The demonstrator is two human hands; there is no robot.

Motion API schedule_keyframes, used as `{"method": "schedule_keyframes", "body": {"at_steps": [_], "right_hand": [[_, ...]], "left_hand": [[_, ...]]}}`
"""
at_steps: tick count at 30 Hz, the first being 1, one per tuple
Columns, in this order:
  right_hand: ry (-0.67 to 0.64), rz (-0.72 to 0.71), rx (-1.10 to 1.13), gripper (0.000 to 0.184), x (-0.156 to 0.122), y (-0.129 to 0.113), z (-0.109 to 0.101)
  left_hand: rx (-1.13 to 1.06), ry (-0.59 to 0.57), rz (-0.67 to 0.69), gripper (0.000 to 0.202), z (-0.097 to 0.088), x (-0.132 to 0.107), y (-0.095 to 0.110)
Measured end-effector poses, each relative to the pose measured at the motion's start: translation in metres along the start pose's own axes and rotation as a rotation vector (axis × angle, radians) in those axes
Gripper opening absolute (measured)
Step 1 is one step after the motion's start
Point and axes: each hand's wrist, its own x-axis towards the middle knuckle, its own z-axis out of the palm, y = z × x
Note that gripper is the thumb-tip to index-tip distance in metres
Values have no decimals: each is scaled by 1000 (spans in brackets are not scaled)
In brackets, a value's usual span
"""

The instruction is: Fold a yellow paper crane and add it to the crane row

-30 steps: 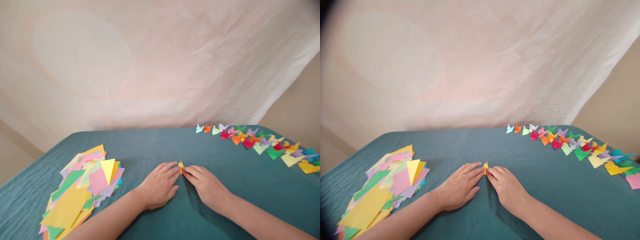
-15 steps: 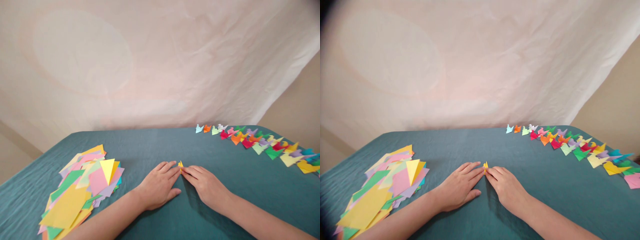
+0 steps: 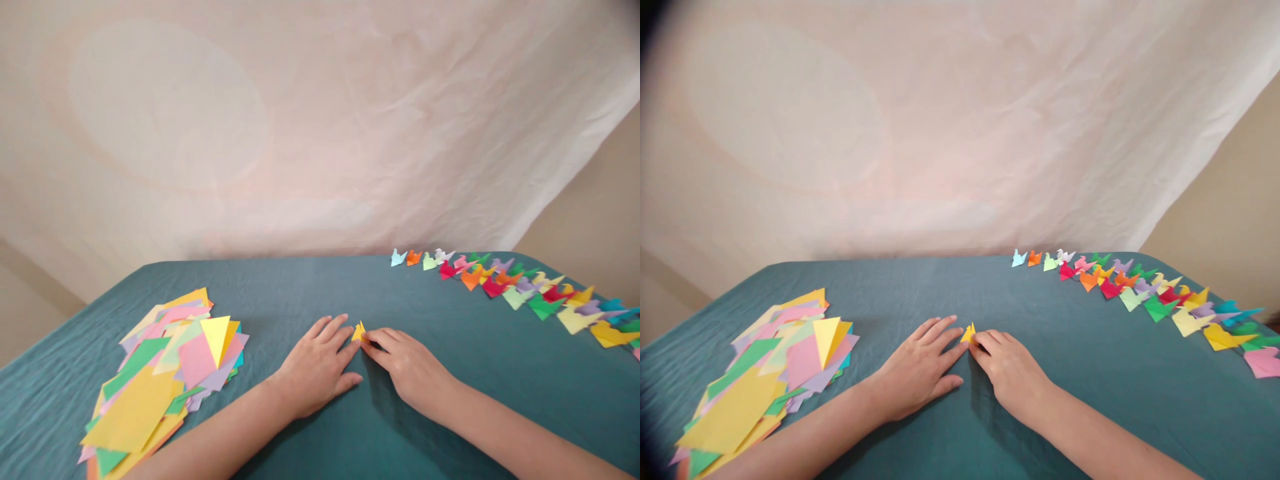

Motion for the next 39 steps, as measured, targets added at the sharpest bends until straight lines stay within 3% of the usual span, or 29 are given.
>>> {"method": "schedule_keyframes", "body": {"at_steps": [16, 39], "right_hand": [[-102, -8, 33, 33, 0, 8, -11], [-77, -6, 31, 26, 0, 15, -9]], "left_hand": [[-71, 9, -49, 42, -2, -1, 2], [-35, 57, -53, 34, -4, -1, 2]]}}
